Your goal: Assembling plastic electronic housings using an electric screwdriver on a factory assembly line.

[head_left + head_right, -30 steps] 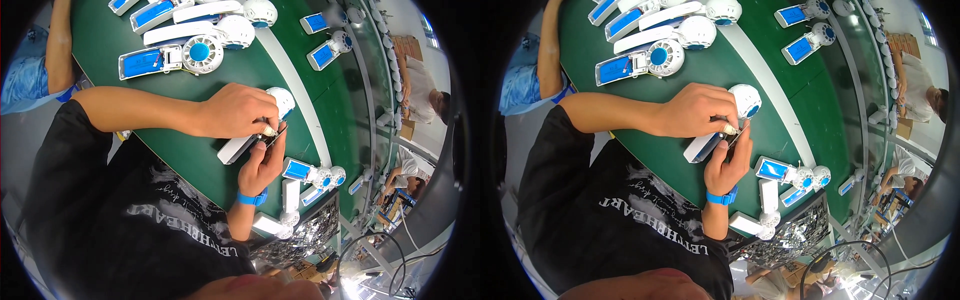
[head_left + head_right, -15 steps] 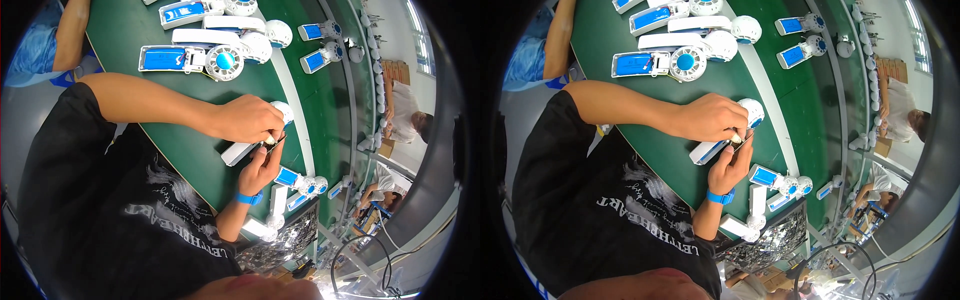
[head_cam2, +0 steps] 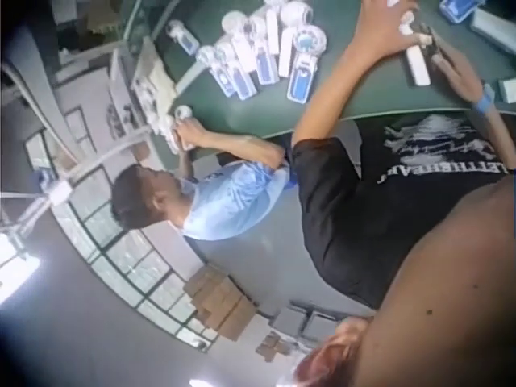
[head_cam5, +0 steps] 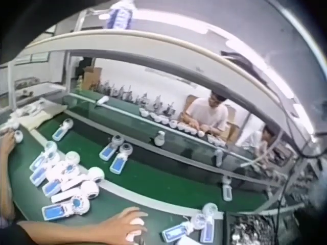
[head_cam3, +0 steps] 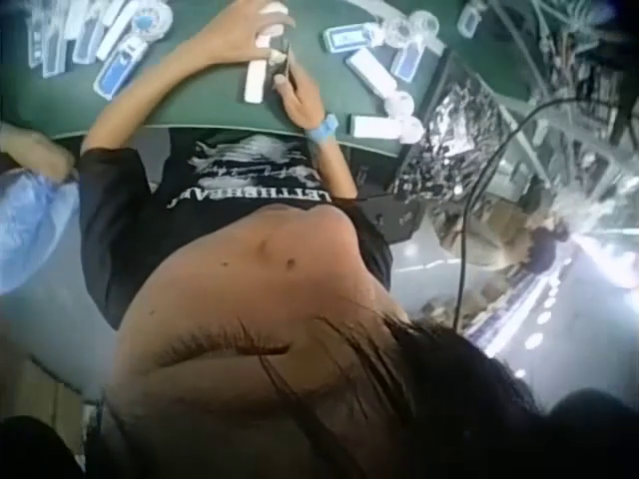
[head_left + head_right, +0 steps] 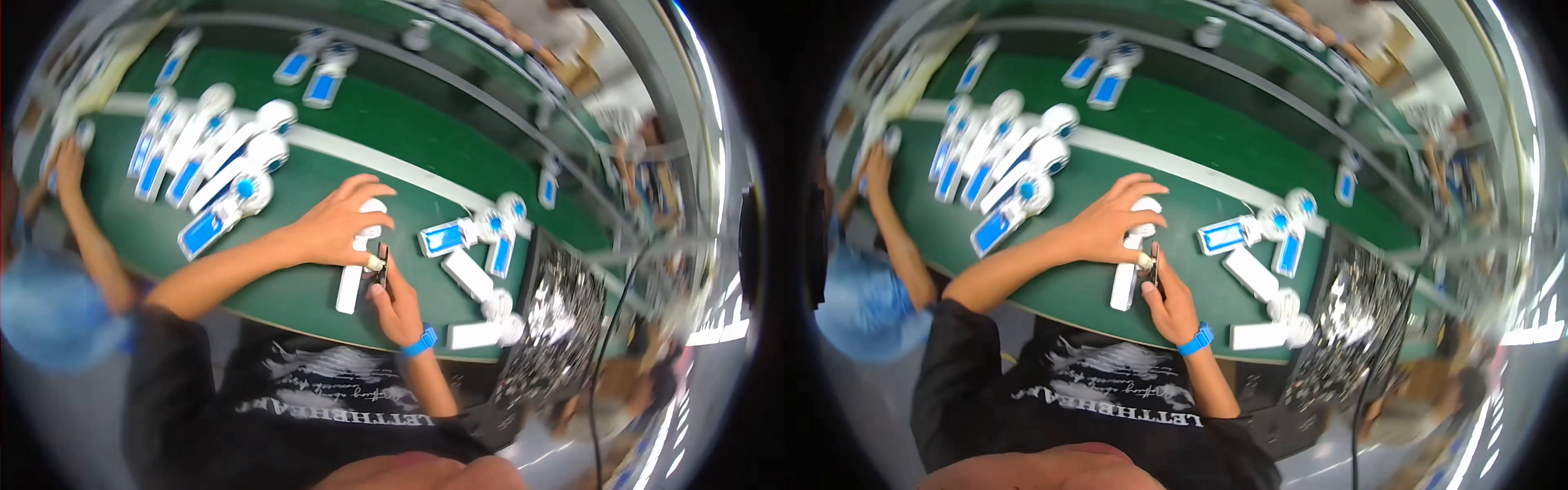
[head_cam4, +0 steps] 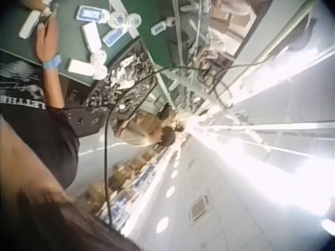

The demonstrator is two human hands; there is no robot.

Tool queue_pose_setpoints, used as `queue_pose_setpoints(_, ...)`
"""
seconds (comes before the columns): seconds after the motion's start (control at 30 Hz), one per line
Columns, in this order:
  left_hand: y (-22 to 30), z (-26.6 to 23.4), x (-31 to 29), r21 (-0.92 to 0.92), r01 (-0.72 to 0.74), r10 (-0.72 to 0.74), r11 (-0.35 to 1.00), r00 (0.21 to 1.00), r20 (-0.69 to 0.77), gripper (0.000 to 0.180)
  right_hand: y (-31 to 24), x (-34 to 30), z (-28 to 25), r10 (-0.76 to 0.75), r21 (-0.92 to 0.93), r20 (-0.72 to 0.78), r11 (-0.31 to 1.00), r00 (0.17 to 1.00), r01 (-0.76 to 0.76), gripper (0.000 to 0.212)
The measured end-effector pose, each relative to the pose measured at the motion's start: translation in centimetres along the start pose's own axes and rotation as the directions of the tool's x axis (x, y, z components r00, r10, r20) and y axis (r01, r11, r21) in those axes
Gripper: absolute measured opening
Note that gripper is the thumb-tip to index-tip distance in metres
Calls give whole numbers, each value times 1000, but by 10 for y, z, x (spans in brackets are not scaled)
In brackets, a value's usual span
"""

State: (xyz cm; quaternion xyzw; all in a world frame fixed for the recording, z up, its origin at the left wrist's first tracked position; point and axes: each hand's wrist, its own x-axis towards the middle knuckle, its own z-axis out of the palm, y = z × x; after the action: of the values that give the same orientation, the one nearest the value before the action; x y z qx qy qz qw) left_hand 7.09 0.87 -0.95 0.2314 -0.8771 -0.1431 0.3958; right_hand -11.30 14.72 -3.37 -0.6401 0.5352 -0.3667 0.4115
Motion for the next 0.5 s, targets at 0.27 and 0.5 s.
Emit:
queue_pose_setpoints(0.27,-48,26,89,277,164,-281,947,841,462,32,11,-60,-4,-69,95,-477,987,876,129,58)
queue_pose_setpoints(0.5,-376,-84,151,-52,871,-866,489,492,89,47,15,-84,-7,-154,-228,-590,974,792,19,44)
